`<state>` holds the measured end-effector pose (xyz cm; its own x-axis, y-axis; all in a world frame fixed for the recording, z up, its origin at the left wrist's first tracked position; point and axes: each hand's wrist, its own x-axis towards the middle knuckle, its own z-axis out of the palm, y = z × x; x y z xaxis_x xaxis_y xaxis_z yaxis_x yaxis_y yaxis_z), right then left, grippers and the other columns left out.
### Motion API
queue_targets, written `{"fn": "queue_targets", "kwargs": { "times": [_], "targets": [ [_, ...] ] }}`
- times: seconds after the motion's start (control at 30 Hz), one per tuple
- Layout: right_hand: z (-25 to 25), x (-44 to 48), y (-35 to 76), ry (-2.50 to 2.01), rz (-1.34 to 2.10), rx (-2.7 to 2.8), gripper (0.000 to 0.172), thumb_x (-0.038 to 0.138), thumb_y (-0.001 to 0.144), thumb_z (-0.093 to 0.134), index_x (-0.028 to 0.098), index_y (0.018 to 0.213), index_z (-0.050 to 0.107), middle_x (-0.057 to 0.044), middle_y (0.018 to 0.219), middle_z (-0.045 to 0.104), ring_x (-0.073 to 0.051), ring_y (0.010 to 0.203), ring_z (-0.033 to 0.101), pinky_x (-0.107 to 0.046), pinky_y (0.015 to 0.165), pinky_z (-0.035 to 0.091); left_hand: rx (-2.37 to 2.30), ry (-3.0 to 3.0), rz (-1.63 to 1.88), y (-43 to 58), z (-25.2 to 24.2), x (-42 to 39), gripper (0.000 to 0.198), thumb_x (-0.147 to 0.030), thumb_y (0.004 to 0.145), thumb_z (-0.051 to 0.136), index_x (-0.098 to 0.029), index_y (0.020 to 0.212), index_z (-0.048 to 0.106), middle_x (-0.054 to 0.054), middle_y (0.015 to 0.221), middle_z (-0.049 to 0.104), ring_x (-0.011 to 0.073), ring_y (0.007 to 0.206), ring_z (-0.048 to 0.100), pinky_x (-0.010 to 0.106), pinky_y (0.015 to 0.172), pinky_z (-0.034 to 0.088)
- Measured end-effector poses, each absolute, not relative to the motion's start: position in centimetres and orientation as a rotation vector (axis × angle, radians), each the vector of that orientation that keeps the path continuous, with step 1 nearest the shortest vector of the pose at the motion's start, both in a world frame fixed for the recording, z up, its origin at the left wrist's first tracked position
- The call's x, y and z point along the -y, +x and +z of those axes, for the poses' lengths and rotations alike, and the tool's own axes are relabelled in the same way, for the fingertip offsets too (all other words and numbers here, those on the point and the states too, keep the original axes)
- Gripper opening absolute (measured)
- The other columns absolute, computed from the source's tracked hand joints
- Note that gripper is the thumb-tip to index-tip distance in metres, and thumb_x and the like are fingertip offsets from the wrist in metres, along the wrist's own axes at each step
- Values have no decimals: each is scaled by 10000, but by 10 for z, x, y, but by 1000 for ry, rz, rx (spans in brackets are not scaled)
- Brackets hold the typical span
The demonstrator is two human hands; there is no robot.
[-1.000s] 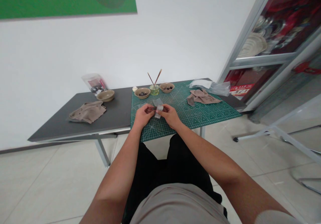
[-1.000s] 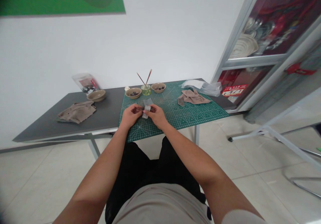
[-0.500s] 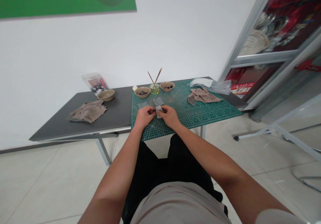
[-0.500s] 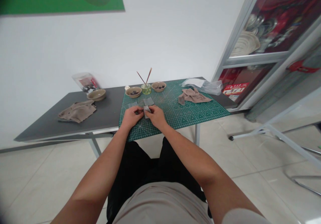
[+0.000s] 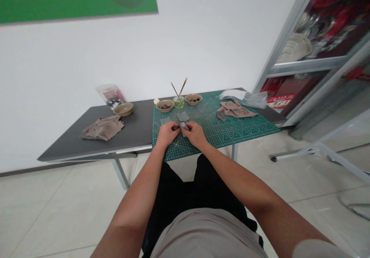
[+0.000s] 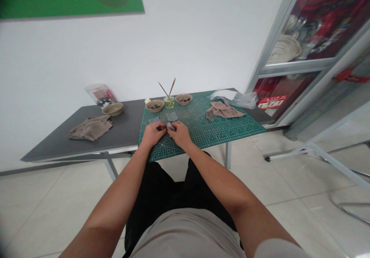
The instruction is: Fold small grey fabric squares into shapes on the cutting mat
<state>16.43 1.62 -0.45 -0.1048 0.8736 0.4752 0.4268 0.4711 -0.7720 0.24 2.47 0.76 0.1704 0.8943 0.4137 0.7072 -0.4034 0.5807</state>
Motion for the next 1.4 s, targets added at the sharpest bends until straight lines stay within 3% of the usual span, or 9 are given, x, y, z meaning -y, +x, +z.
{"fn": "queue_targets", "kwargs": {
  "times": [0.33, 0.53, 0.8, 1.03, 1.3, 1.4],
  "targets": [
    [-11, -22, 165, -1154, 593, 1512, 130, 267, 810, 601, 185, 755, 686, -25, 784, 627, -166, 755, 569, -297, 731, 427, -1465, 2149, 1163, 1, 5, -24, 144, -234, 760, 634, -193, 876, 709, 14, 767, 708, 163, 728, 645, 276, 707, 492],
    [-19, -26, 163, -951, 959, 1378, 209, 361, 770, 647, 178, 863, 687, -19, 811, 664, -162, 744, 592, -286, 699, 467, -1330, 1972, 1278, 1, -1, -25, 138, -208, 749, 617, -199, 883, 646, -7, 774, 692, 146, 729, 659, 260, 703, 519],
    [-12, -25, 166, -853, 920, 1479, 222, 408, 754, 698, 193, 792, 738, -21, 813, 640, -154, 759, 589, -285, 716, 463, -1389, 2068, 1224, 1, 1, -24, 118, -201, 742, 622, -186, 843, 683, 9, 774, 705, 151, 703, 646, 271, 707, 510],
    [-18, -28, 163, -904, 1109, 1341, 256, 405, 690, 741, 175, 801, 748, -16, 736, 678, -157, 671, 597, -273, 625, 453, -1461, 2125, 1189, 0, 4, -20, 134, -236, 771, 627, -190, 852, 723, 18, 788, 726, 160, 717, 648, 268, 704, 494],
    [-16, -32, 163, -912, 1216, 1161, 307, 399, 651, 762, 138, 811, 746, -42, 745, 702, -158, 655, 605, -284, 636, 466, -1316, 1865, 1344, -2, -2, -26, 133, -287, 741, 685, -201, 838, 710, 17, 801, 728, 166, 734, 664, 301, 730, 528],
    [-14, -36, 163, -912, 1233, 1106, 335, 413, 640, 769, 126, 811, 740, -53, 757, 705, -161, 671, 610, -291, 659, 474, -1242, 1750, 1423, -2, -2, -28, 216, -298, 716, 718, -200, 905, 678, 0, 747, 695, 157, 706, 662, 304, 728, 539]
  ]
}}
